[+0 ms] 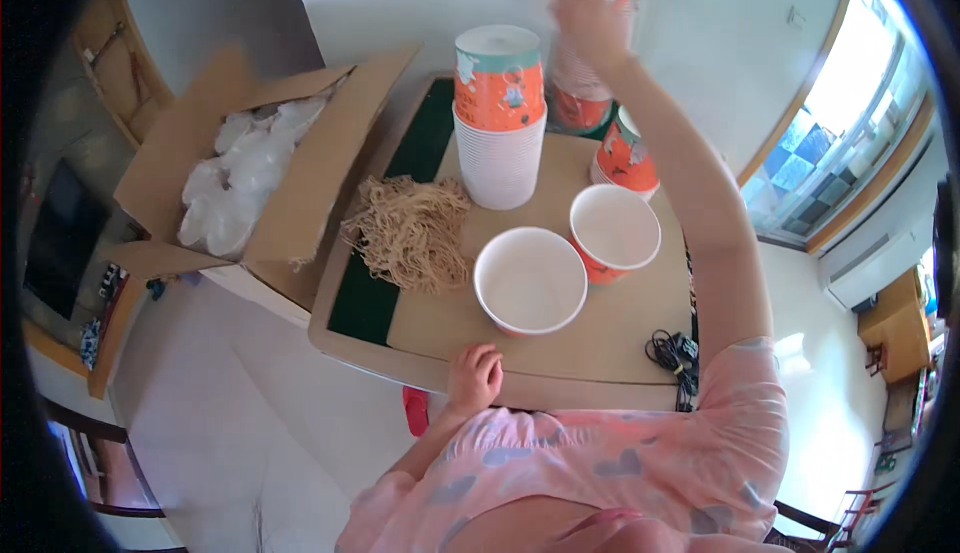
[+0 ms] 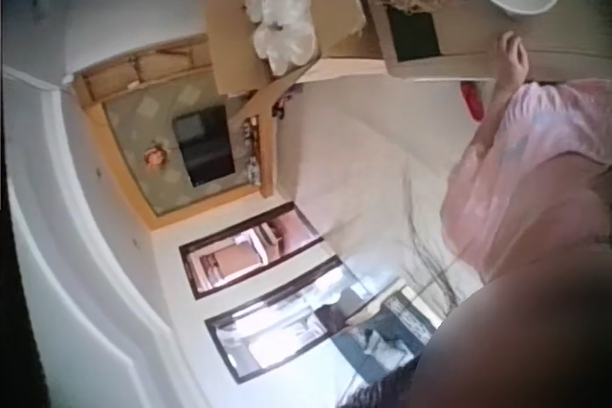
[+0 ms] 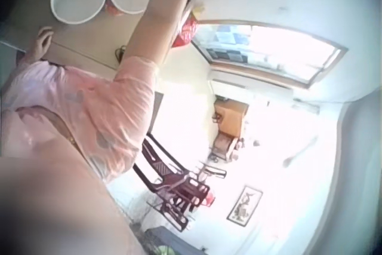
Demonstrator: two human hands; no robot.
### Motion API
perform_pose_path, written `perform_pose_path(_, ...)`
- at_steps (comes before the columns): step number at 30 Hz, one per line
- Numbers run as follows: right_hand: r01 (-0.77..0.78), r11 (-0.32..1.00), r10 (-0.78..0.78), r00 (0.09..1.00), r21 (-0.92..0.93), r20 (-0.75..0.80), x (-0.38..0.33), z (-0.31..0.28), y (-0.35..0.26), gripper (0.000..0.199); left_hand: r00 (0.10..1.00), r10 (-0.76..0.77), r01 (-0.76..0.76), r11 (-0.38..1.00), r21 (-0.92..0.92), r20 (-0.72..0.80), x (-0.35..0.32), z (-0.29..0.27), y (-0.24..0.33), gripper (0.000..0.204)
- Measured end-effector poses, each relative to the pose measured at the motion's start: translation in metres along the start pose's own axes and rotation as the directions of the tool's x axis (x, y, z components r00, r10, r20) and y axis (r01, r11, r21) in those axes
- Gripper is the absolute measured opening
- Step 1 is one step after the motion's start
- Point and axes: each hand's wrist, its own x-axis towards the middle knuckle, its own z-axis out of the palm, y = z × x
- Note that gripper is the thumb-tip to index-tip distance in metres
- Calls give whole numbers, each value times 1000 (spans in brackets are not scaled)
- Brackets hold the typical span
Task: Threading and tying strings onto paper bowls for assembly in a packaging environment.
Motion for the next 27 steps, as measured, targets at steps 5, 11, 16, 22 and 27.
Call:
perform_pose_path(5, 78, 990, -110, 945, 115, 307, -26, -6, -77, 26, 1000, 19, -19, 1000, -1, 11, -4, -2, -4, 20)
perform_pose_path(11, 186, 969, -218, 952, 161, 214, -41, -2, -79, 34, 998, -14, 15, 1000, -23, 55, 0, -7, -1, 22)
perform_pose_path(16, 245, 966, -259, 914, 84, 311, -43, -2, -85, 28, 996, -25, 29, 999, -37, 82, -1, -4, -2, 21)
perform_pose_path(22, -506, 657, 352, 861, 559, 366, -89, -82, -94, 22, 997, 3, 2, 997, -75, 73, 0, -1, -8, 20)
perform_pose_path(27, -688, 337, 874, 482, 642, 57, -205, -206, -153, 6, 996, -6, 17, 993, -116, 89, 1, -7, -7, 19)
